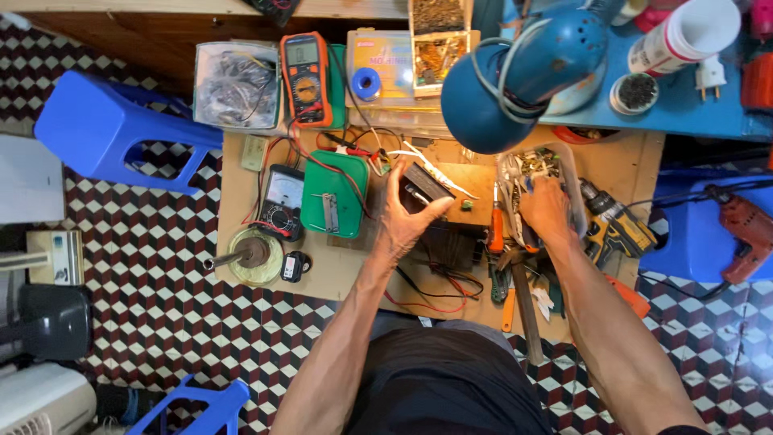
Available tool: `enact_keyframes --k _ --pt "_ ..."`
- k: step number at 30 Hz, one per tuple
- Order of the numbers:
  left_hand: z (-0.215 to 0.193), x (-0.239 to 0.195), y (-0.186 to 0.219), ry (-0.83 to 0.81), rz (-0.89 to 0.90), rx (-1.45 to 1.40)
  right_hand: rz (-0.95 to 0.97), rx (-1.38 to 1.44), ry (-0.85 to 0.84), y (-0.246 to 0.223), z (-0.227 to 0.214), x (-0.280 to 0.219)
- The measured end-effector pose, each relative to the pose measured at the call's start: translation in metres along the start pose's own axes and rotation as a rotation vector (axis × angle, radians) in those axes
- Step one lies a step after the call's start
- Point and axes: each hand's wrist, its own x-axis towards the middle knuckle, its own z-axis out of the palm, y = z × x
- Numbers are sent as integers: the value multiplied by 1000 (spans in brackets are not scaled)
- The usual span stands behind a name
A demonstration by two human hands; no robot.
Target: The person works on a small electronic device on a cluttered workbench. They use a hammer to tap components, a heat gun to apply heat, and pliers to adjust parts. The person also uses a multimeter to test the device.
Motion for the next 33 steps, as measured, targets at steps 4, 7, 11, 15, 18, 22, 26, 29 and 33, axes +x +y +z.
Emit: enact_keyframes --k 4,7,11,15,18,22,26,29,33 --pt "11 -2 0 75 138 81 100 53 -225 10 1 14" --pt "13 -5 4 111 148 163 -41 139 -83 6 -17 5" --pt "10 -5 13 124 236 246 -160 310 91 -9 -54 -23" --pt "8 -3 16 85 177 205 130 789 -46 -25 -98 -46" --pt "2 0 15 29 134 202 164 1079 -23 -39 -133 -63" --pt "-4 8 16 45 275 330 121 1419 -14 -66 -197 -110" --pt "-13 9 22 -25 295 434 -29 1994 -10 -109 -245 -164" --pt "-23 15 29 -20 514 430 -50 2193 -210 -141 -231 -169" --pt "-27 26 39 -38 527 443 47 2094 -275 -152 -203 -167"
